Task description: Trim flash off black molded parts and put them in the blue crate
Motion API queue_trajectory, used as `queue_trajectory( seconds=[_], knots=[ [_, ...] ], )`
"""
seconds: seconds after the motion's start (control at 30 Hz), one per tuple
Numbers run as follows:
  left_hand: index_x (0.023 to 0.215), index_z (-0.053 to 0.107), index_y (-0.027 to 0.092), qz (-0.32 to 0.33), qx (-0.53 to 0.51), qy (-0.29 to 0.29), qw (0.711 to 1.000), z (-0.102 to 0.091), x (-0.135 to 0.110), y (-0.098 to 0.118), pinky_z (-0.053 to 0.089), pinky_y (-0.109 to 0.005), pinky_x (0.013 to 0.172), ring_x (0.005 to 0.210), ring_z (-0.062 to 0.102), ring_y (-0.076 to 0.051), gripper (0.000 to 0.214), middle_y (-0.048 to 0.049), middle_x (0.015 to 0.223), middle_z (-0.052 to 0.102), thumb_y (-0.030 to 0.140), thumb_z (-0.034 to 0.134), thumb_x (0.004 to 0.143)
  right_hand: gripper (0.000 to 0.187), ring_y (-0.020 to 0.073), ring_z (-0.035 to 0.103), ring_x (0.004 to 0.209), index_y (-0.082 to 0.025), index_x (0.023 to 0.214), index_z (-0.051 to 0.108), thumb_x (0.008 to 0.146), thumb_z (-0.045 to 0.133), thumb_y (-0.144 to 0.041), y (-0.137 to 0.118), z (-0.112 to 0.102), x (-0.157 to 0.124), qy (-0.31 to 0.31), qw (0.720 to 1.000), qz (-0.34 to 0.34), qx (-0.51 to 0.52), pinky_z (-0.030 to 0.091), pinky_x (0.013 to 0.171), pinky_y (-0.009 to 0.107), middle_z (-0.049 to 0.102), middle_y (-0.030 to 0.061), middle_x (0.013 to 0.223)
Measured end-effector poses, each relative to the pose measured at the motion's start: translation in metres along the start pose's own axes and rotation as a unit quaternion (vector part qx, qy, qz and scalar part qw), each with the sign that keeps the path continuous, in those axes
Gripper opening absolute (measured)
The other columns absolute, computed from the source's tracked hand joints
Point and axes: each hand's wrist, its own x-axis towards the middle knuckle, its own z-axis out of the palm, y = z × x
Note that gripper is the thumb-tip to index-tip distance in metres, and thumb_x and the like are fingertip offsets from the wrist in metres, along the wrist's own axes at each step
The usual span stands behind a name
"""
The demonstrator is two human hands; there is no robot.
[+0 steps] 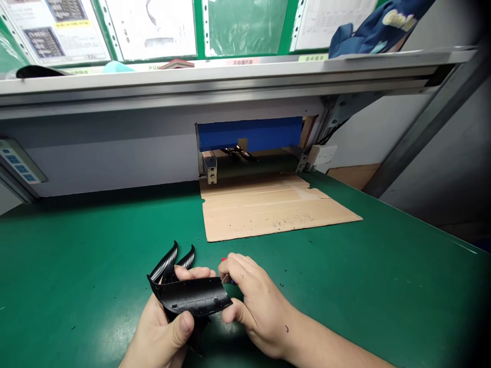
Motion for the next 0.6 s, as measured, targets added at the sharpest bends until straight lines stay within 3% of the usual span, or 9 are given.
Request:
queue_trajectory(
  seconds=[0.13,0.27,0.43,0.5,0.6],
  knots=[
    [0.105,0.064,0.026,-0.029,-0.039,0.000,0.999,-0.001,-0.001,0.000,0.038,-0.048,0.105,0.120,0.053,-0.034,0.050,-0.0085,0.117,0.065,0.035,0.085,0.061,0.078,0.0196,0.042,0.070,-0.018,0.081,0.049,0.083,0.008,-0.085,-0.005,0.008,-0.002,0.011,1.000,0.008,0.000,0.031,0.065,0.030,0.048,0.0034,0.079],
    [0.104,0.064,0.025,-0.026,-0.044,-0.005,0.999,0.000,-0.001,0.001,0.041,-0.048,0.103,0.118,0.055,-0.034,0.049,-0.0088,0.115,0.066,0.035,0.086,0.061,0.071,0.0156,0.036,0.059,-0.019,0.068,0.035,0.085,0.011,-0.084,-0.002,0.012,-0.004,0.015,1.000,0.004,0.017,0.024,0.057,0.026,0.040,-0.0007,0.066],
    [0.104,0.063,0.024,-0.022,-0.032,-0.001,0.999,0.002,-0.003,0.002,0.043,-0.049,0.100,0.116,0.055,-0.035,0.052,-0.0100,0.113,0.066,0.035,0.087,0.059,0.066,0.0114,0.036,0.052,-0.018,0.064,0.033,0.090,0.025,-0.079,0.007,0.001,0.000,-0.126,0.979,-0.042,0.155,0.024,0.051,0.023,0.036,-0.0031,0.059],
    [0.104,0.063,0.024,-0.016,-0.031,0.008,0.999,0.004,-0.003,0.003,0.042,-0.049,0.101,0.118,0.054,-0.036,0.053,-0.0103,0.116,0.066,0.035,0.087,0.059,0.066,0.0104,0.034,0.051,-0.018,0.064,0.034,0.090,0.030,-0.078,0.009,-0.001,0.001,-0.099,0.976,-0.060,0.187,0.025,0.050,0.023,0.034,-0.0039,0.058],
    [0.106,0.063,0.023,0.010,-0.037,0.031,0.999,0.009,-0.001,0.005,0.039,-0.048,0.104,0.121,0.052,-0.035,0.052,-0.0110,0.120,0.064,0.035,0.086,0.061,0.064,0.0101,0.032,0.051,-0.017,0.065,0.040,0.090,0.038,-0.077,0.004,0.001,0.000,0.014,0.984,-0.128,0.124,0.024,0.052,0.024,0.035,-0.0047,0.057]
  ],
)
